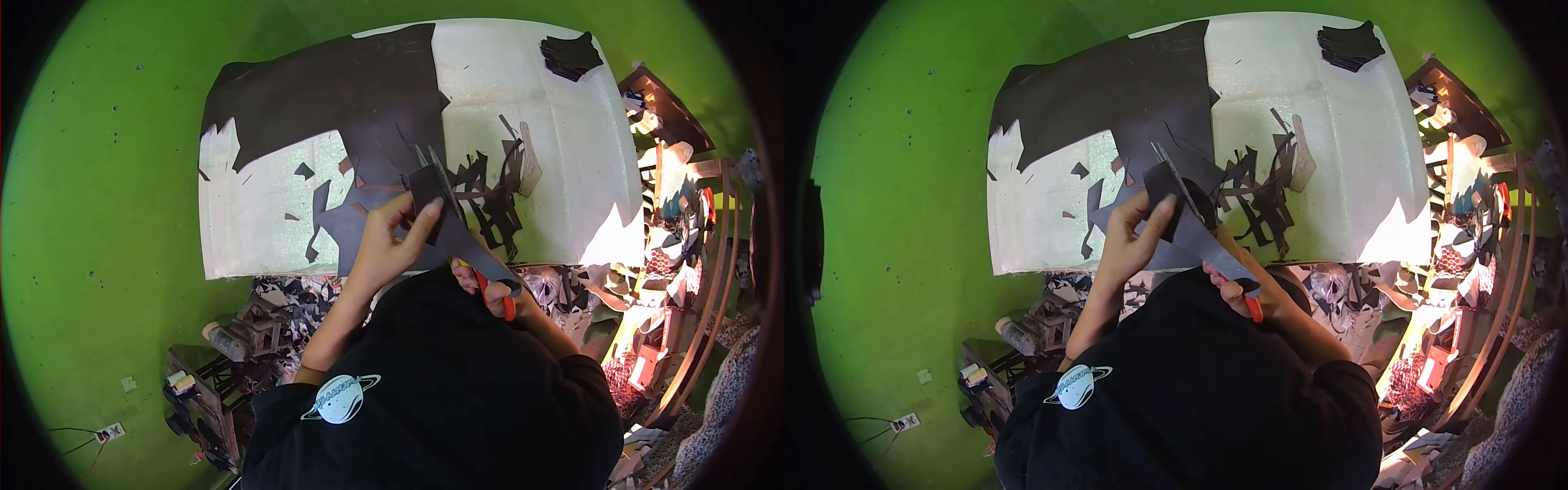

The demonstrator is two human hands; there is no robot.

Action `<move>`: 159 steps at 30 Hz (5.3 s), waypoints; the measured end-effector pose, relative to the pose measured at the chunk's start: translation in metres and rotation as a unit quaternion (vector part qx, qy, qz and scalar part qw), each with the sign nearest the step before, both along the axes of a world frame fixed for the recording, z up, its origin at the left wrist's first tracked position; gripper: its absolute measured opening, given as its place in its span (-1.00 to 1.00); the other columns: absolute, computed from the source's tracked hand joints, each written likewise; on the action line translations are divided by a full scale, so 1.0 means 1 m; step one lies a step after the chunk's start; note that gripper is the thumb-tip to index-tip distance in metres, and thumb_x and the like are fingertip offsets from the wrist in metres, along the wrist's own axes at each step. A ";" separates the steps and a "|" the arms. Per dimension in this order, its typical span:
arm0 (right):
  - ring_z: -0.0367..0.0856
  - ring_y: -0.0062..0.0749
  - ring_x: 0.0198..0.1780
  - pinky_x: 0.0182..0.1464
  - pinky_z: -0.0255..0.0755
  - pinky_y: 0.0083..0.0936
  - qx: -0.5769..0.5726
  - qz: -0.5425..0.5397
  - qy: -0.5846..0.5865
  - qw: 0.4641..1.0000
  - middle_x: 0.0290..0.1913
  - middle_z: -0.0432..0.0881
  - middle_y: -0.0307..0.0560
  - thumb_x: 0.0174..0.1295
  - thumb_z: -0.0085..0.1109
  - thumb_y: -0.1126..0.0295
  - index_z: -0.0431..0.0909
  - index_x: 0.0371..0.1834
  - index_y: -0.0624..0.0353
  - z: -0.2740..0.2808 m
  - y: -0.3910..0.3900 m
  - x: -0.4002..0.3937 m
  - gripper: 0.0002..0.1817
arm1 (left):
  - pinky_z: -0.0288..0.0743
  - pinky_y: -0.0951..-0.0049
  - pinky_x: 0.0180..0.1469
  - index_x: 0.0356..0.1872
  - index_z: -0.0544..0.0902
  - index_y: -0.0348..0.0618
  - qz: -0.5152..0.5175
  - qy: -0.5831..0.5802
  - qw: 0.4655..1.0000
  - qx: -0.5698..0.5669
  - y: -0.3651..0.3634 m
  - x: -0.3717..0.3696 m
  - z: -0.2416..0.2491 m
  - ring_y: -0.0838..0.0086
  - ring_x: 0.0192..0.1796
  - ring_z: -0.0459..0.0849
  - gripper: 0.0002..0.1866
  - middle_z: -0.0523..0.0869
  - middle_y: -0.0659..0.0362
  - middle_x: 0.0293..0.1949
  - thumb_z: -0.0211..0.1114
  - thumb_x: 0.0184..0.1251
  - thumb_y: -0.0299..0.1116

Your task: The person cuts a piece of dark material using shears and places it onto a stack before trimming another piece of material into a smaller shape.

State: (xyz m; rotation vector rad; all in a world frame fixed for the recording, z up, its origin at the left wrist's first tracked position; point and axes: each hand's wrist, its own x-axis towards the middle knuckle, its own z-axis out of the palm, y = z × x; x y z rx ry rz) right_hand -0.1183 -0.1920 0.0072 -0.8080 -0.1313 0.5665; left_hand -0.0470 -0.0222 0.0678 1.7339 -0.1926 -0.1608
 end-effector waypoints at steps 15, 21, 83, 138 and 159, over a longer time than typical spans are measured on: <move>0.21 -0.67 -0.53 -0.48 0.15 -0.70 -0.206 -0.026 -0.069 0.976 -0.51 0.29 -0.30 -0.01 -0.01 -0.33 0.25 -0.39 0.21 0.005 0.000 0.002 -0.31 | 0.08 0.61 -0.54 -0.64 0.36 -0.32 0.011 -0.022 1.000 -0.008 0.003 0.009 -0.006 0.72 -0.56 0.17 -0.67 0.29 0.30 -0.70 0.08 0.32 -0.39; 0.29 -0.60 -0.55 -0.51 0.21 -0.64 -0.198 -0.017 -0.065 0.978 -0.54 0.31 -0.27 -0.04 -0.16 -0.43 0.29 -0.30 0.26 0.002 0.001 0.002 -0.20 | 0.04 0.67 -0.54 -0.64 0.38 -0.21 -0.004 0.049 0.996 -0.073 0.003 0.008 -0.006 0.78 -0.54 0.16 -0.67 0.29 0.44 -0.66 0.04 0.36 -0.33; 0.37 0.06 0.07 0.03 0.35 -0.26 -0.751 -0.062 -0.204 0.625 0.03 0.37 0.22 -0.03 0.25 0.28 0.27 0.07 0.37 -0.073 -0.054 0.044 -0.38 | 0.41 0.48 -0.48 -0.42 0.30 -0.31 -0.076 -0.032 0.993 0.082 0.006 0.060 -0.069 0.37 -0.45 0.67 -0.79 0.45 0.04 -0.52 0.00 0.34 -0.39; 0.48 -0.65 -0.40 -0.33 0.40 -0.69 -0.430 -0.059 -0.202 0.878 -0.40 0.53 -0.21 0.16 0.13 0.43 0.47 -0.15 0.29 -0.007 -0.142 0.159 -0.77 | 0.45 0.55 -0.35 0.03 0.19 -0.13 -0.419 -0.056 0.906 0.035 -0.125 0.175 -0.051 0.52 -0.33 0.56 -0.38 0.33 0.14 -0.04 0.33 -0.05 -0.64; 0.59 -0.33 -0.33 -0.27 0.54 -0.48 -0.183 -0.490 0.104 0.846 -0.21 0.48 0.01 0.17 0.13 0.27 0.28 -0.04 0.33 -0.056 -0.237 0.292 -0.58 | 0.26 0.19 0.11 0.23 0.16 -0.11 -0.235 -0.075 0.969 0.033 -0.204 0.207 -0.091 0.19 0.18 0.29 -0.37 0.26 0.05 0.18 0.24 0.15 -0.36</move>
